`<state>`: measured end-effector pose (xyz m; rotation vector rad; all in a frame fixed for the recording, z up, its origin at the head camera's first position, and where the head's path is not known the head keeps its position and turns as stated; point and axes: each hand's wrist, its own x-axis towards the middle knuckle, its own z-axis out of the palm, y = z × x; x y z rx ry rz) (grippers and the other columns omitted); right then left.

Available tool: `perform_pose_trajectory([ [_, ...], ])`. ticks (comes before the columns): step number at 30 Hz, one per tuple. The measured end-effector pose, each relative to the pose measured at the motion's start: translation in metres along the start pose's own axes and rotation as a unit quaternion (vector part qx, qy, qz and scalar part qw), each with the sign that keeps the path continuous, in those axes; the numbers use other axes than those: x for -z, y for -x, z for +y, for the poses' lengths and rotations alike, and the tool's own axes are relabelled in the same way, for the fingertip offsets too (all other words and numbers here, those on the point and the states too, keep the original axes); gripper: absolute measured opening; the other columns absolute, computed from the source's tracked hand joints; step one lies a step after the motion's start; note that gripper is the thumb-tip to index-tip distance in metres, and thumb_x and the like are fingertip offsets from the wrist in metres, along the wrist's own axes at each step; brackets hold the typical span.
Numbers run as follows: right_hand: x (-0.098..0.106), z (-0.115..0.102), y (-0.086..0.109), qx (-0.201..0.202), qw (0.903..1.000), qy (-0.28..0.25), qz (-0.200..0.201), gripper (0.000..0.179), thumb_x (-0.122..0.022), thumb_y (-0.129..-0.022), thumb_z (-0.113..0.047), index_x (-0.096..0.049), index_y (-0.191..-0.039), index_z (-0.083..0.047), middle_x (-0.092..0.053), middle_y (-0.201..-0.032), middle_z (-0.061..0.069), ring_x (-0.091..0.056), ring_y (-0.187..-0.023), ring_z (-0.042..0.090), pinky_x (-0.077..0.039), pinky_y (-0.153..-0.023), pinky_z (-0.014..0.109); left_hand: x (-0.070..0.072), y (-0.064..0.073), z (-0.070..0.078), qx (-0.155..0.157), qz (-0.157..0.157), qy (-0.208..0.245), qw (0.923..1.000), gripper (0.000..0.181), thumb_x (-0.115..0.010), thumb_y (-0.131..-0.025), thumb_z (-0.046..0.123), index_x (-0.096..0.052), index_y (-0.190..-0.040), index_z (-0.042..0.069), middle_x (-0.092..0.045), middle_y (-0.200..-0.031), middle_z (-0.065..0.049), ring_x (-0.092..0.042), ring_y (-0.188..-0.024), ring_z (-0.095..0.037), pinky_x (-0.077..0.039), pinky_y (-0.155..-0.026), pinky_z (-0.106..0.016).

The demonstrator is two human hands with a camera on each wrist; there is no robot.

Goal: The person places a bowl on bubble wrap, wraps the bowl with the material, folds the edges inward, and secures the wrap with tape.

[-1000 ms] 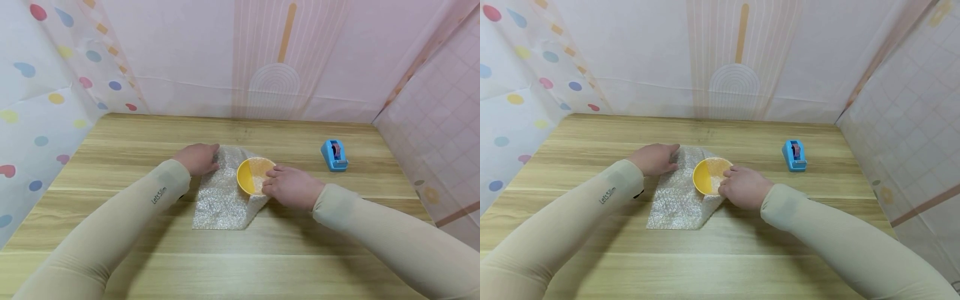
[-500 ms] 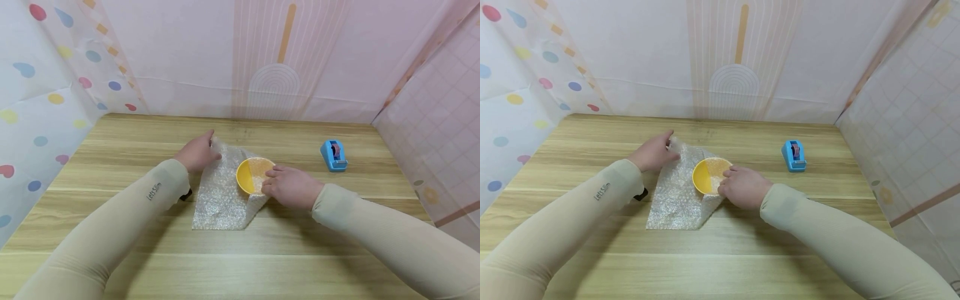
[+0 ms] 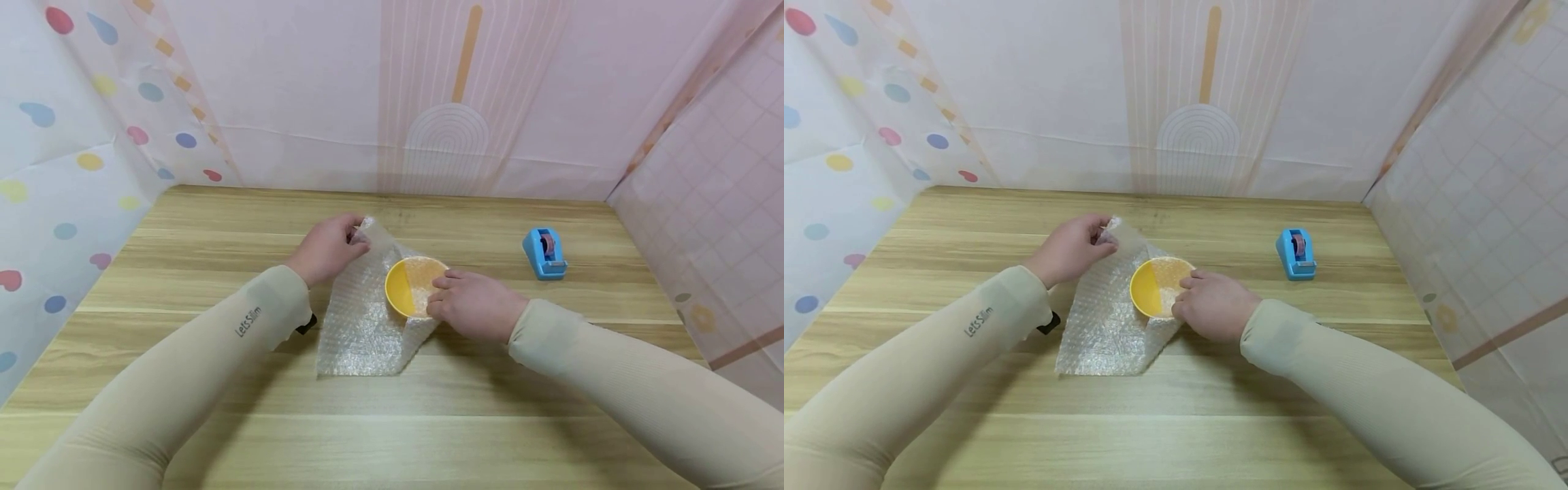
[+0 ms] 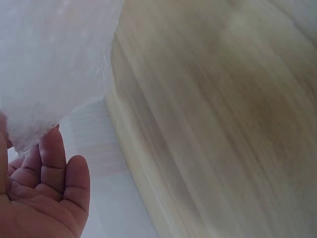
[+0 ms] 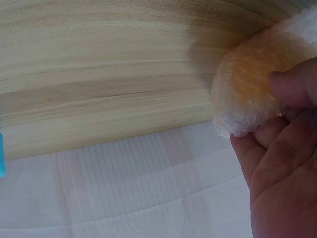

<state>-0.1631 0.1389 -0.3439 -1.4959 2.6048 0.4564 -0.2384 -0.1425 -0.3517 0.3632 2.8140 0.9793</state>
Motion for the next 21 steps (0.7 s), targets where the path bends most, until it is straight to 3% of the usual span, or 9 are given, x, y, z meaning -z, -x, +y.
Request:
perform_pose_trajectory([
  [5,0.0,0.0,0.0,0.0,1.0,0.003,-0.002,0.021,-0.067,-0.103,-0.011,-0.073,-0.122,-0.017,-0.073,-0.137,0.0,-0.063,-0.137,0.026,-0.041,-0.124,0.047,-0.003,0.002,0.002,-0.013,0.01,0.004,0.9999,0.024,-0.065,-0.106,0.024,-0.066,-0.124,0.008,-0.066,-0.108,-0.009,-0.059,-0.097,-0.025,-0.054,-0.086,-0.039],
  [11,0.0,0.0,-0.001,0.0,1.0,0.007,0.003,0.02,-0.066,-0.103,-0.012,-0.074,-0.121,-0.017,-0.074,-0.135,0.0,-0.063,-0.136,0.028,-0.042,-0.124,0.047,-0.006,0.008,0.01,-0.035,0.017,0.019,0.9991,0.02,-0.061,-0.108,0.022,-0.069,-0.118,0.007,-0.067,-0.106,-0.009,-0.059,-0.095,-0.025,-0.054,-0.088,-0.04],
  [21,0.001,-0.001,-0.002,-0.004,1.0,0.007,0.001,0.019,-0.065,-0.104,-0.012,-0.074,-0.12,-0.017,-0.075,-0.134,0.0,-0.063,-0.136,0.028,-0.043,-0.123,0.047,-0.012,0.017,0.022,-0.061,-0.001,0.047,0.997,0.012,-0.055,-0.11,0.02,-0.06,-0.111,0.009,-0.057,-0.09,-0.007,-0.052,-0.079,-0.022,-0.05,-0.071,-0.036],
])
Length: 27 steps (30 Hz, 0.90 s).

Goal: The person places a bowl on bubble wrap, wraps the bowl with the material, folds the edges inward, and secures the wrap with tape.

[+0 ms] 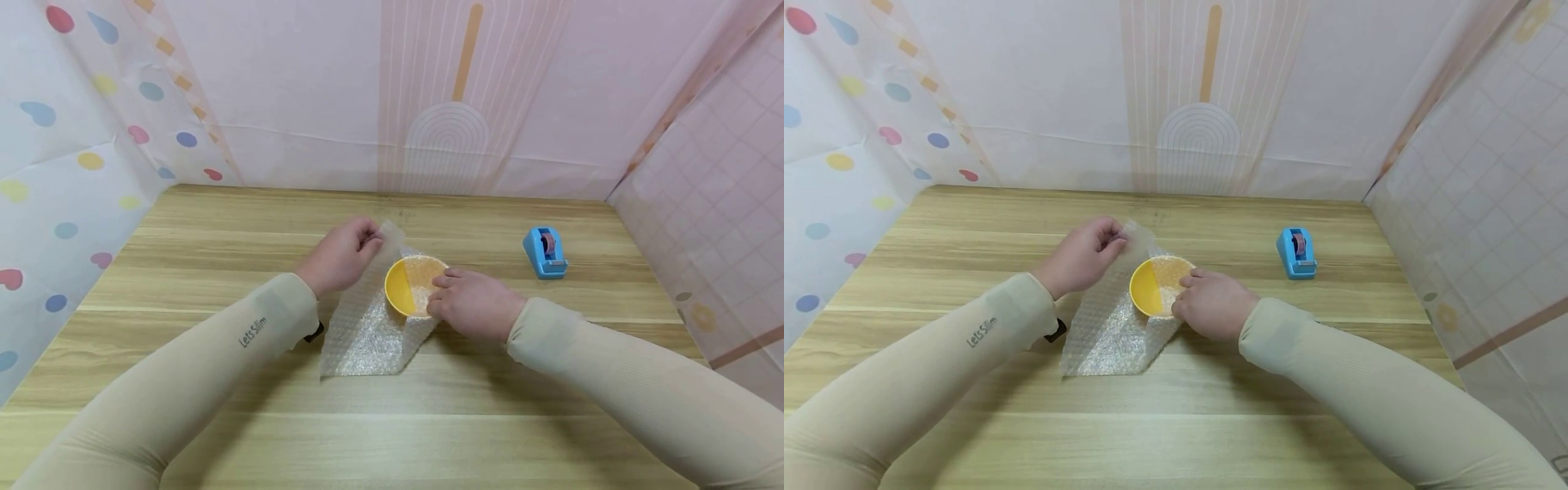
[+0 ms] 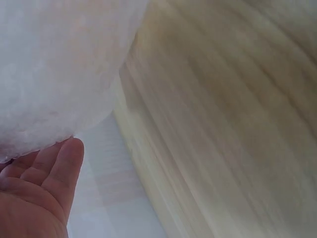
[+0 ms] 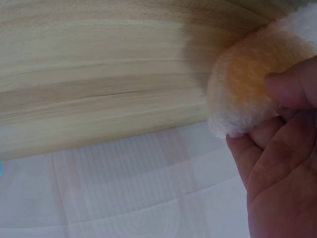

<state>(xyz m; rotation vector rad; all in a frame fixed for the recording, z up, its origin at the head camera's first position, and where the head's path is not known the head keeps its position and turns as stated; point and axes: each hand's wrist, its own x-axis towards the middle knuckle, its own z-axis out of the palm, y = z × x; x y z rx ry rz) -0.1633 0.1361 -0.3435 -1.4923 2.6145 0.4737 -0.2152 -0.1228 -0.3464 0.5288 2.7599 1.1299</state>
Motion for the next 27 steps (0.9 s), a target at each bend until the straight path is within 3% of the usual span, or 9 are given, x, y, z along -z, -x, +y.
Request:
perform_pose_trajectory([
  [8,0.001,-0.001,-0.001,-0.002,1.0,0.003,0.0,0.017,-0.065,-0.104,-0.013,-0.075,-0.117,-0.016,-0.075,-0.132,0.001,-0.064,-0.135,0.029,-0.044,-0.122,0.048,-0.009,0.011,0.007,-0.063,-0.005,0.021,0.9978,0.006,-0.056,-0.109,0.014,-0.057,-0.11,0.008,-0.054,-0.087,-0.006,-0.05,-0.076,-0.021,-0.047,-0.067,-0.034],
  [13,0.001,-0.001,0.0,-0.006,1.0,0.0,0.004,0.018,-0.065,-0.104,-0.013,-0.076,-0.117,-0.016,-0.076,-0.131,0.001,-0.064,-0.134,0.029,-0.044,-0.122,0.048,-0.014,0.018,0.011,-0.099,-0.022,0.007,0.9949,0.008,-0.056,-0.109,0.015,-0.06,-0.11,0.007,-0.06,-0.087,-0.004,-0.051,-0.074,-0.019,-0.049,-0.066,-0.034],
  [17,0.0,-0.001,-0.001,-0.007,1.0,-0.002,0.006,0.019,-0.064,-0.104,-0.012,-0.076,-0.118,-0.016,-0.076,-0.131,0.002,-0.064,-0.135,0.029,-0.044,-0.123,0.048,-0.019,0.023,0.014,-0.128,-0.041,-0.018,0.9907,0.013,-0.055,-0.109,0.014,-0.062,-0.113,0.004,-0.073,-0.105,-0.008,-0.062,-0.084,-0.017,-0.057,-0.076,-0.036],
  [20,-0.001,-0.001,-0.001,-0.007,1.0,0.0,0.005,0.019,-0.065,-0.104,-0.012,-0.076,-0.118,-0.016,-0.076,-0.131,0.002,-0.064,-0.135,0.029,-0.044,-0.122,0.048,-0.022,0.026,0.016,-0.143,-0.051,-0.05,0.9872,0.014,-0.056,-0.108,0.015,-0.063,-0.116,0.005,-0.076,-0.119,-0.011,-0.069,-0.094,-0.019,-0.061,-0.084,-0.039],
  [27,-0.002,-0.001,0.0,0.0,0.9998,0.009,0.016,0.02,-0.064,-0.104,-0.011,-0.076,-0.119,-0.016,-0.076,-0.131,0.002,-0.064,-0.134,0.029,-0.045,-0.122,0.048,-0.031,0.03,0.019,-0.168,-0.064,-0.131,0.9749,0.019,-0.058,-0.107,0.019,-0.065,-0.123,0.011,-0.076,-0.127,-0.005,-0.075,-0.111,-0.022,-0.063,-0.093,-0.042],
])
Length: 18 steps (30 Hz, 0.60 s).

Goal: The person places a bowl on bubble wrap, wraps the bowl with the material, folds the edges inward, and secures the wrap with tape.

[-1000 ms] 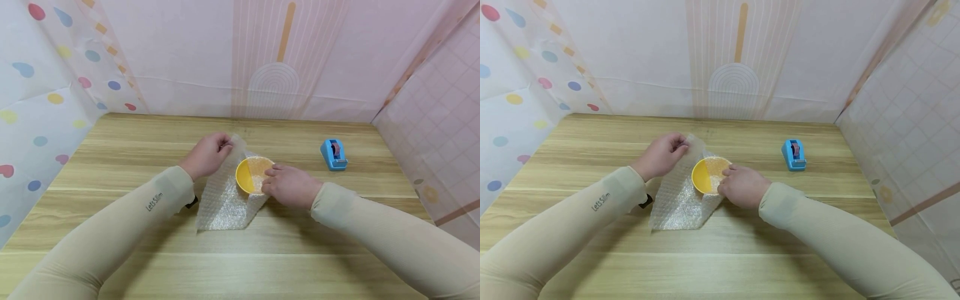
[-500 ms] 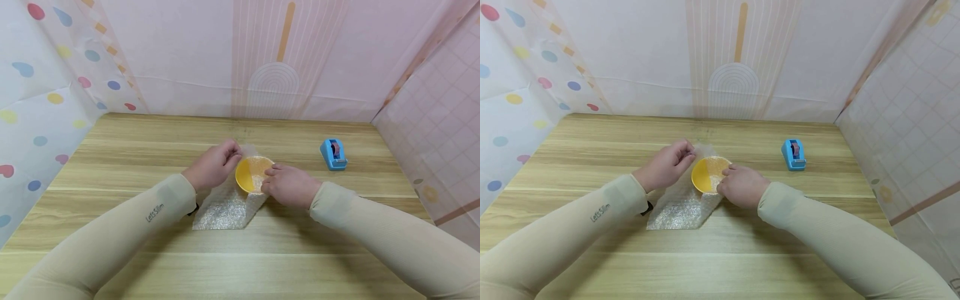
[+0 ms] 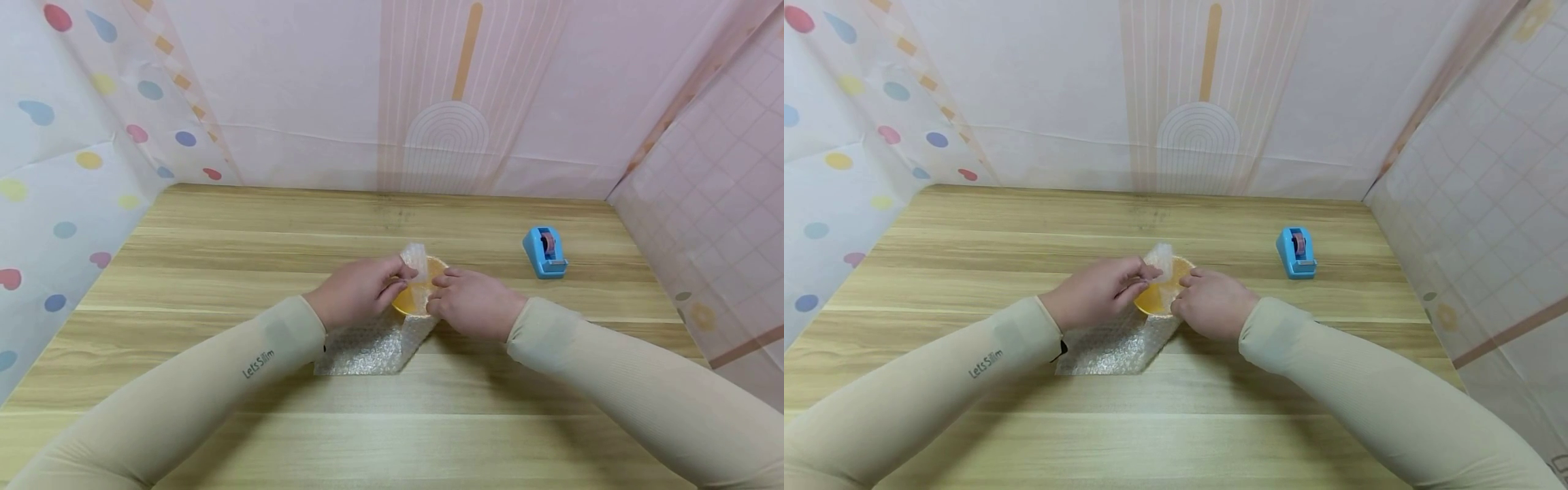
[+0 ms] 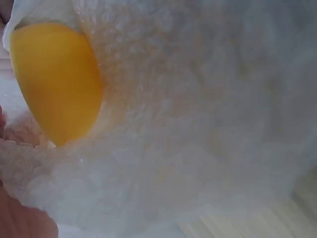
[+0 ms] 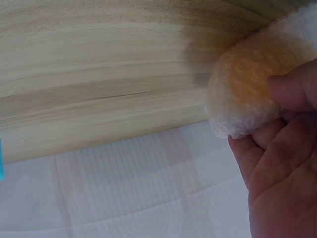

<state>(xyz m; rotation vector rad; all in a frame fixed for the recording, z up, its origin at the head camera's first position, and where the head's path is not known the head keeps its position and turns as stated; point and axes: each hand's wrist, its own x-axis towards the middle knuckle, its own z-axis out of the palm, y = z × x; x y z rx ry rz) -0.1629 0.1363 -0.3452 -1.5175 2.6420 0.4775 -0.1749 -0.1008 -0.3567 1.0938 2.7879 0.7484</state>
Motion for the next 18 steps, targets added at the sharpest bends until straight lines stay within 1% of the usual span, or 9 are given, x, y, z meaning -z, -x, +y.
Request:
perform_pose_trajectory([
  [3,-0.002,0.001,0.002,0.007,0.9998,0.0,0.016,0.019,-0.064,-0.103,-0.009,-0.076,-0.117,-0.015,-0.076,-0.13,0.002,-0.065,-0.134,0.029,-0.045,-0.122,0.048,-0.003,0.0,0.0,-0.014,-0.012,-0.019,0.9997,0.018,-0.059,-0.107,0.019,-0.066,-0.122,0.011,-0.076,-0.127,-0.004,-0.075,-0.113,-0.022,-0.062,-0.095,-0.042],
  [5,-0.003,0.001,0.003,0.009,0.9997,-0.007,0.021,0.02,-0.063,-0.102,-0.007,-0.076,-0.116,-0.014,-0.076,-0.13,0.003,-0.064,-0.135,0.029,-0.044,-0.123,0.047,-0.004,0.0,0.0,-0.019,-0.021,-0.028,0.9992,0.016,-0.06,-0.107,0.02,-0.066,-0.119,0.012,-0.077,-0.126,-0.003,-0.075,-0.111,-0.021,-0.062,-0.095,-0.041],
  [9,-0.004,0.003,0.005,0.007,0.9994,-0.027,0.02,0.022,-0.06,-0.103,-0.004,-0.075,-0.117,-0.013,-0.074,-0.133,0.004,-0.062,-0.138,0.03,-0.041,-0.125,0.046,-0.007,0.0,0.0,-0.019,-0.032,-0.044,0.9983,0.01,-0.058,-0.108,0.021,-0.066,-0.111,0.015,-0.077,-0.12,0.0,-0.073,-0.099,-0.014,-0.062,-0.089,-0.038],
  [12,-0.004,0.004,0.006,0.002,0.9991,-0.038,0.02,0.023,-0.058,-0.105,-0.004,-0.074,-0.12,-0.011,-0.072,-0.138,0.007,-0.06,-0.14,0.03,-0.04,-0.126,0.046,-0.008,0.0,0.001,-0.017,-0.04,-0.057,0.9974,0.011,-0.058,-0.108,0.021,-0.067,-0.11,0.016,-0.077,-0.112,0.002,-0.067,-0.087,-0.01,-0.062,-0.083,-0.036],
  [13,-0.004,0.004,0.007,0.0,0.999,-0.039,0.023,0.024,-0.058,-0.105,-0.004,-0.074,-0.121,-0.01,-0.071,-0.139,0.008,-0.059,-0.141,0.03,-0.039,-0.126,0.046,-0.009,-0.001,0.0,-0.018,-0.042,-0.062,0.997,0.011,-0.058,-0.108,0.022,-0.067,-0.111,0.016,-0.076,-0.11,0.003,-0.066,-0.086,-0.01,-0.062,-0.082,-0.036],
  [15,-0.004,0.004,0.009,-0.001,0.999,-0.034,0.03,0.024,-0.057,-0.106,-0.004,-0.074,-0.122,-0.009,-0.069,-0.141,0.01,-0.059,-0.141,0.03,-0.039,-0.126,0.046,-0.01,0.0,0.001,-0.019,-0.044,-0.074,0.9961,0.012,-0.058,-0.108,0.022,-0.068,-0.113,0.016,-0.076,-0.109,0.003,-0.067,-0.086,-0.011,-0.062,-0.082,-0.037],
  [18,-0.004,0.005,0.01,-0.005,0.9986,-0.029,0.043,0.022,-0.057,-0.106,-0.004,-0.073,-0.121,-0.007,-0.068,-0.143,0.012,-0.06,-0.14,0.03,-0.04,-0.125,0.046,-0.012,0.0,0.001,-0.022,-0.045,-0.087,0.9949,0.014,-0.058,-0.108,0.023,-0.068,-0.115,0.017,-0.076,-0.113,0.003,-0.071,-0.095,-0.014,-0.062,-0.086,-0.039],
])
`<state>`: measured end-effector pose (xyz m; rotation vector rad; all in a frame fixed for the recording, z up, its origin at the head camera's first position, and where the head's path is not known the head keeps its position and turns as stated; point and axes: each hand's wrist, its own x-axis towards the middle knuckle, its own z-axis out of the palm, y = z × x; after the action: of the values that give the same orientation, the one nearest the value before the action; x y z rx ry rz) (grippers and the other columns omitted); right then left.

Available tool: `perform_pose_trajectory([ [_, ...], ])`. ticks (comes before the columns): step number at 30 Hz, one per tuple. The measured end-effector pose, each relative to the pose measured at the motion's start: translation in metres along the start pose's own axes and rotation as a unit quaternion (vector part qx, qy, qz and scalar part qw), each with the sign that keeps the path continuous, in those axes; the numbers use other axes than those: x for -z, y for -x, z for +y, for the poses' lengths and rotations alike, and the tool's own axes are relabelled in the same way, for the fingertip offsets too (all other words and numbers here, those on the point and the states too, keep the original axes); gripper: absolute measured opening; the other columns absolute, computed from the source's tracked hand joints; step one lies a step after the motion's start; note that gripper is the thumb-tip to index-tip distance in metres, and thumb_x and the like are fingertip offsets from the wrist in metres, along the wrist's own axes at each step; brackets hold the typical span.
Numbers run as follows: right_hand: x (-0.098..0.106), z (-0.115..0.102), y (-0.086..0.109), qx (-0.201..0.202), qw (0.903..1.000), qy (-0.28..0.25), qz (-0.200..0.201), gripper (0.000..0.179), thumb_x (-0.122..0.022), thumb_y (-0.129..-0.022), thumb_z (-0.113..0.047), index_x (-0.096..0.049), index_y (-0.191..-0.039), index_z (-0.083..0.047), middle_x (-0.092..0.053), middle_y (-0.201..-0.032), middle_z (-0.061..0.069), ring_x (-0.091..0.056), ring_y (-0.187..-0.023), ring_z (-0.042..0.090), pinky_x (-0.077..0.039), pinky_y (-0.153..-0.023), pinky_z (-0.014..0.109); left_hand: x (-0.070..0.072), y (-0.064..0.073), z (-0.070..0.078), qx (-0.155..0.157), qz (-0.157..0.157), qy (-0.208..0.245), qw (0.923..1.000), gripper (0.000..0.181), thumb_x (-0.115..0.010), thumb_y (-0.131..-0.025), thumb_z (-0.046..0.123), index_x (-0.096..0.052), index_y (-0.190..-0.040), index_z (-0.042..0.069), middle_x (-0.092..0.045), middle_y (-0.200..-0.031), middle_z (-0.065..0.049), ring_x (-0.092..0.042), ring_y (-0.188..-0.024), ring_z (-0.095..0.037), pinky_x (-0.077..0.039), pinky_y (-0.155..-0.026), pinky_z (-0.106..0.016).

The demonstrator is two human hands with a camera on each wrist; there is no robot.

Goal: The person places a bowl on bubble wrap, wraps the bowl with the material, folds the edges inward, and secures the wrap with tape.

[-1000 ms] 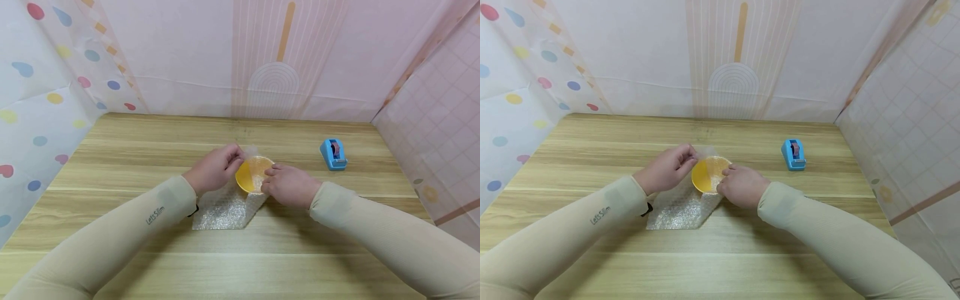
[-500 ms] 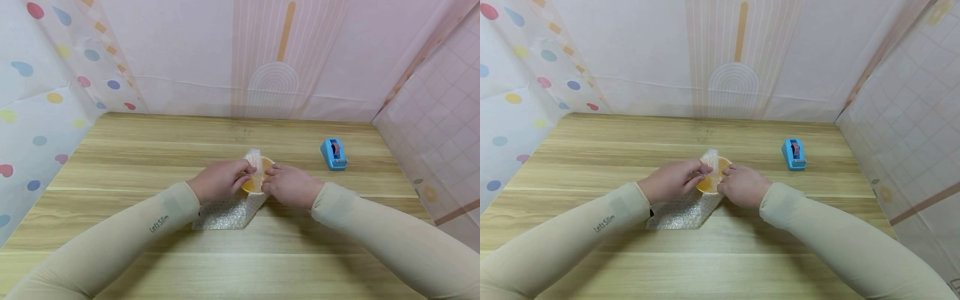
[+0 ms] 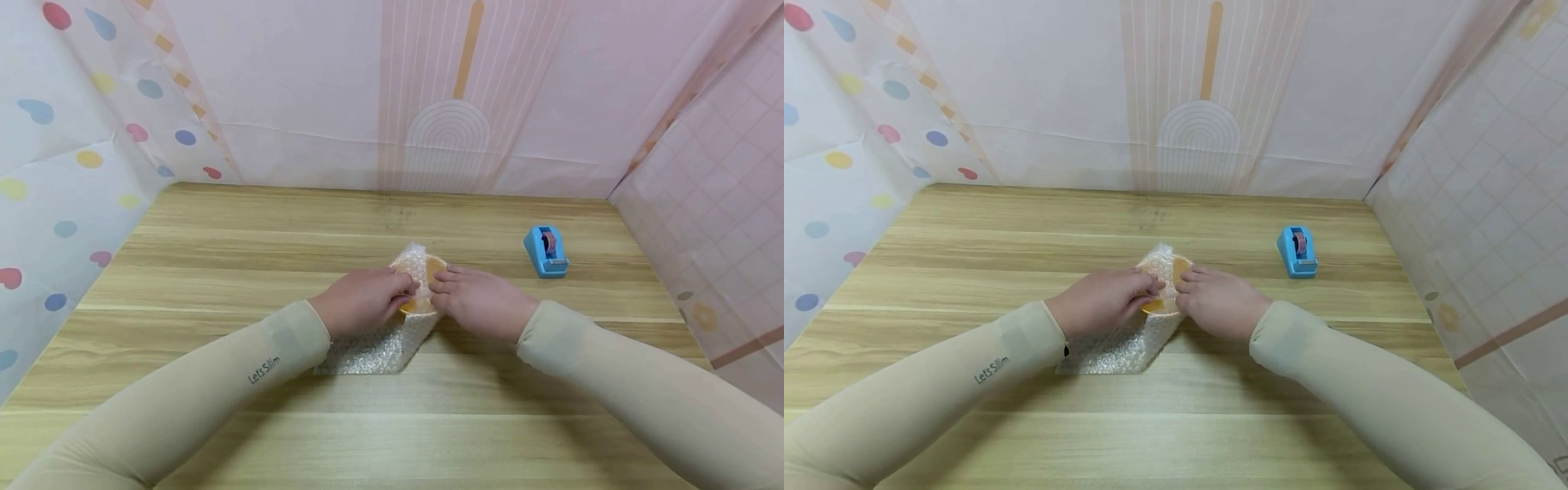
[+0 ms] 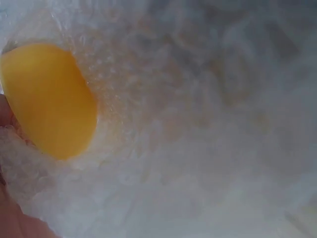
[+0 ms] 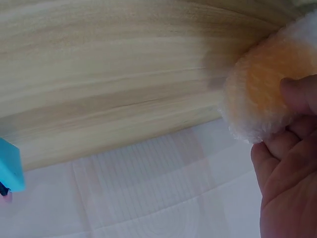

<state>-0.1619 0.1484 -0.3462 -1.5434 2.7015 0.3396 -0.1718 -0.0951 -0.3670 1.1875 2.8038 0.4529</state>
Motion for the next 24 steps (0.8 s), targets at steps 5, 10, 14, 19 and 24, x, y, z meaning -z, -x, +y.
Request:
perform_pose_trajectory([
  [5,-0.002,0.001,0.002,-0.009,0.9992,-0.023,0.031,0.02,-0.056,-0.106,-0.002,-0.069,-0.122,-0.001,-0.07,-0.139,0.017,-0.063,-0.136,0.031,-0.044,-0.122,0.046,0.001,0.0,0.001,-0.003,-0.011,-0.009,0.9999,0.017,-0.056,-0.11,0.025,-0.068,-0.117,0.018,-0.076,-0.115,0.002,-0.073,-0.107,-0.018,-0.06,-0.098,-0.041],
  [10,-0.007,0.002,0.001,-0.014,0.9948,-0.056,0.084,0.014,-0.053,-0.106,0.002,-0.059,-0.118,-0.002,-0.074,-0.126,0.015,-0.069,-0.127,0.028,-0.049,-0.118,0.044,0.001,-0.001,0.001,-0.016,-0.015,-0.014,0.9997,0.014,-0.055,-0.11,0.024,-0.067,-0.111,0.017,-0.074,-0.102,0.003,-0.074,-0.105,-0.019,-0.05,-0.117,-0.04],
  [14,-0.007,0.002,0.001,-0.011,0.9944,-0.056,0.089,0.019,-0.052,-0.106,0.002,-0.059,-0.123,-0.002,-0.074,-0.127,0.014,-0.069,-0.127,0.028,-0.049,-0.118,0.044,0.001,-0.001,0.0,-0.035,-0.014,-0.022,0.9991,0.013,-0.055,-0.109,0.023,-0.065,-0.107,0.016,-0.068,-0.091,0.004,-0.072,-0.095,-0.019,-0.045,-0.122,-0.04],
  [19,-0.005,0.0,0.002,0.008,0.9983,-0.012,0.057,0.036,-0.057,-0.105,-0.001,-0.065,-0.139,-0.005,-0.068,-0.144,0.011,-0.062,-0.138,0.03,-0.043,-0.123,0.047,0.002,0.0,-0.004,-0.061,-0.04,-0.037,0.9966,0.025,-0.051,-0.11,0.026,-0.069,-0.118,0.011,-0.074,-0.109,-0.004,-0.073,-0.11,-0.024,-0.04,-0.126,-0.042],
  [24,-0.006,-0.001,0.002,0.018,0.9991,0.015,0.037,0.042,-0.058,-0.105,-0.002,-0.064,-0.145,-0.011,-0.064,-0.149,0.006,-0.059,-0.141,0.029,-0.041,-0.124,0.047,0.003,0.001,-0.009,-0.085,-0.061,-0.035,0.9939,0.038,-0.05,-0.11,0.029,-0.069,-0.135,0.008,-0.069,-0.142,-0.009,-0.058,-0.142,-0.027,-0.035,-0.129,-0.043],
])
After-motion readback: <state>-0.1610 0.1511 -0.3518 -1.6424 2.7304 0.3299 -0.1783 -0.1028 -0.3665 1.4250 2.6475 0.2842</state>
